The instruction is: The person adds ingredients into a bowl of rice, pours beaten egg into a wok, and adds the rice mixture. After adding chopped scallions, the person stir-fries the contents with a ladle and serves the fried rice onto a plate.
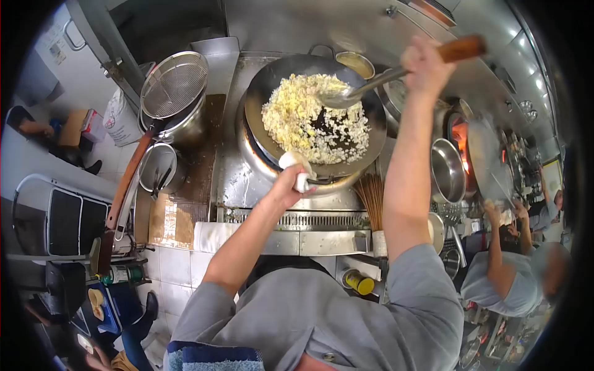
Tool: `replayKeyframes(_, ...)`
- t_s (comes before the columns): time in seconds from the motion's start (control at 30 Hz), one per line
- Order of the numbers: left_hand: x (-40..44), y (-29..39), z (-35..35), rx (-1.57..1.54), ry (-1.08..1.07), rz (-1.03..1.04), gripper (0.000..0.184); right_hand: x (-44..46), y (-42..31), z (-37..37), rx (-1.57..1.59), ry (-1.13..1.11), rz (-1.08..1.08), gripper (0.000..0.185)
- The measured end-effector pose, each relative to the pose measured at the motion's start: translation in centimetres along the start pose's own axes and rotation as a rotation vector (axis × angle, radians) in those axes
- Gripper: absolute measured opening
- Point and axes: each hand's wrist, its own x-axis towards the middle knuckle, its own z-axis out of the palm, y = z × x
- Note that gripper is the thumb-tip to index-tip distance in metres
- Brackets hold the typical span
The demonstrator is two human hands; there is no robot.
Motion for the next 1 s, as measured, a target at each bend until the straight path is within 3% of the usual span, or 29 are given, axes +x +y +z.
replayKeyframes(0.03, -0.5, -0.4, -0.1, 0.001, 0.015, -0.01, 0.024, 0.6, -0.9, -1.1, 0.016, -0.045, -0.021, 0.022)
replayKeyframes(0.07, -0.4, -0.6, -0.2, -0.015, 0.027, 0.0, 0.029, 0.8, 0.7, -2.1, 0.019, 0.054, -0.026, 0.023)
replayKeyframes(0.17, -1.1, -0.4, 0.2, -0.059, 0.091, -0.019, 0.031, 0.7, 6.8, -1.6, 0.084, 0.139, 0.242, 0.027)
replayKeyframes(0.27, -0.5, -0.2, 0.3, 0.01, 0.071, -0.031, 0.028, -0.4, 0.6, 1.6, 0.061, -0.062, 0.379, 0.027)
replayKeyframes(0.33, 1.2, -1.5, -0.5, 0.13, 0.062, 0.056, 0.024, -4.6, 0.9, 1.1, -0.225, 0.007, 0.154, 0.024)
replayKeyframes(0.4, -2.9, -4.8, 0.7, 0.076, 0.105, 0.165, 0.022, -4.9, 2.1, 1.7, -0.18, 0.159, 0.22, 0.022)
replayKeyframes(0.43, -7.4, -5.9, 2.5, 0.088, 0.144, 0.134, 0.023, -1.6, 3.8, 1.0, -0.181, 0.117, 0.132, 0.025)
replayKeyframes(0.47, -11.0, -7.0, 2.3, 0.071, 0.061, 0.136, 0.024, 0.1, 1.8, 0.4, -0.066, 0.08, 0.231, 0.026)
replayKeyframes(0.5, -13.6, -7.9, 2.5, 0.037, 0.12, 0.113, 0.026, 2.2, -0.9, 0.3, 0.055, 0.036, 0.314, 0.027)
replayKeyframes(0.6, -9.3, -5.5, 2.8, -0.007, 0.113, 0.122, 0.02, -5.6, -6.3, 0.0, -0.08, 0.029, 0.184, 0.029)
replayKeyframes(0.67, -3.7, -4.0, 2.4, -0.005, 0.036, 0.15, 0.012, -8.5, -2.8, 0.2, -0.172, 0.058, 0.147, 0.026)
replayKeyframes(0.7, -4.3, -5.1, 2.9, 0.017, 0.031, 0.191, 0.014, -7.3, 0.0, 0.0, -0.162, 0.082, 0.218, 0.024)
replayKeyframes(0.73, -5.8, -7.0, 2.7, 0.021, 0.119, 0.171, 0.018, -4.1, 1.7, -0.5, -0.174, 0.109, 0.126, 0.025)
replayKeyframes(0.8, -10.1, -11.2, 1.7, 0.06, 0.177, 0.16, 0.026, 0.3, -1.6, -0.4, -0.064, 0.09, 0.224, 0.027)
replayKeyframes(0.87, -13.4, -10.8, 3.0, 0.134, 0.185, 0.093, 0.036, 0.1, -6.2, -0.4, 0.009, 0.025, 0.271, 0.025)
replayKeyframes(0.97, -6.3, -5.3, 2.9, 0.101, 0.103, 0.179, 0.018, -9.3, -6.5, 0.4, -0.261, 0.045, 0.002, 0.022)
replayKeyframes(1.0, -3.1, -4.9, 1.3, 0.088, 0.029, 0.175, 0.015, -10.6, -4.7, 1.3, -0.417, 0.085, 0.021, 0.018)
